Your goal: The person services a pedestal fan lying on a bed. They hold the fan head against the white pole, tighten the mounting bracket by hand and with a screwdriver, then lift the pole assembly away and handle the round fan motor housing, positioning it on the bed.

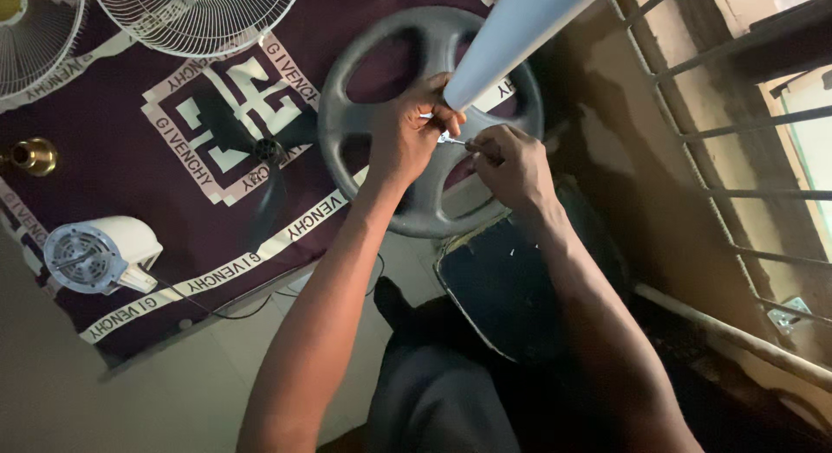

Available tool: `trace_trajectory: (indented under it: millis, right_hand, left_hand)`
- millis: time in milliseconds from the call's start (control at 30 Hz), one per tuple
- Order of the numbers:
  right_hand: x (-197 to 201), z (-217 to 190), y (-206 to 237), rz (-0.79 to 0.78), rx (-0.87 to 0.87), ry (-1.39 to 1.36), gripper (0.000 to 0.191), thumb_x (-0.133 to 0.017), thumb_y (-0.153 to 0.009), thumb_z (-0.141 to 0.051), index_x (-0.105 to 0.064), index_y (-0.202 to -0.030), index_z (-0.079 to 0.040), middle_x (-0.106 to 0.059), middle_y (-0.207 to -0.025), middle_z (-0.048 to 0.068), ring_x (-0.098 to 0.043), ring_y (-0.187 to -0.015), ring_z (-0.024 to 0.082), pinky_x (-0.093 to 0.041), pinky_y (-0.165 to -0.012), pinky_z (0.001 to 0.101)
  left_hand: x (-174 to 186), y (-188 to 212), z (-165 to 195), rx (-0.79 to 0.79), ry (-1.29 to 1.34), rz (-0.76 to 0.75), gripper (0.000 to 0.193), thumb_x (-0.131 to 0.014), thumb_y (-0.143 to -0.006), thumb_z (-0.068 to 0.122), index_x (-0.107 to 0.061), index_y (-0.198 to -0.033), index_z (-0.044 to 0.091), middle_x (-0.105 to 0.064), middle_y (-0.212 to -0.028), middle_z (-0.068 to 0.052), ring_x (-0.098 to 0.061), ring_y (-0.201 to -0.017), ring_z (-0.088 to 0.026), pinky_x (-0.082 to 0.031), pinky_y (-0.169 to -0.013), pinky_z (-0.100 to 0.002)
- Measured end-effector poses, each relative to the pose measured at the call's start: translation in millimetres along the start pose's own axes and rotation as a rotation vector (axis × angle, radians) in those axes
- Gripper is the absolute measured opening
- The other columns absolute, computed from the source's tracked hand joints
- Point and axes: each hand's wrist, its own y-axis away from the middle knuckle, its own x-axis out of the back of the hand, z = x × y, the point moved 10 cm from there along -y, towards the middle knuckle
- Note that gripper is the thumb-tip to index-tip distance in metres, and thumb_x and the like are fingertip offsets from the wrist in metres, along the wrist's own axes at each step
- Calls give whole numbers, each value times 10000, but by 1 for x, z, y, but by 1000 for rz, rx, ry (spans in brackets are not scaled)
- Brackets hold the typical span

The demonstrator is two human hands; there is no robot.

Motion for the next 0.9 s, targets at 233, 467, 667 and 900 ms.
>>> trace_trajectory:
  millis: [233,467,667,900]
  right_hand:
    - [-3,-4,-11,40,-44,106,279,-743,-813,-18,-670,-1080,20,-737,-1008,196,-758,-904,311,-611,-764,413]
    - [-9,-4,-20,-26,-251,113,266,-681,-870,-88,-660,-1118,6,-739,-960,176,-777,-852,282,-618,-723,394]
    - [-4,-24,-25,45,-149,173,315,-737,-822,-105,-682,-1097,37,-733,-953,227,-744,-874,355,-583,-767,451]
    - [-11,-25,-28,18,-152,206,338,-743,-817,-127,-669,-1117,12,-733,-1007,238,-741,-913,383,-587,-779,465]
  left_hand:
    - [-2,2,-8,52,112,-6,234,-623,-882,-213,-689,-1034,-48,-733,-1028,-70,-717,-835,-109,-638,-768,-271]
    - [1,3,11,-98,-7,-9,213,-661,-889,-212,-668,-948,-8,-734,-1102,-33,-756,-916,-104,-672,-770,-246]
    - [6,0,8,77,109,-15,371,-572,-821,-257,-698,-1093,-39,-733,-1014,-55,-713,-806,-108,-603,-736,-255]
    - [10,-1,27,-40,62,-25,334,-619,-853,-213,-700,-1094,3,-746,-1035,-52,-731,-866,-82,-625,-755,-229]
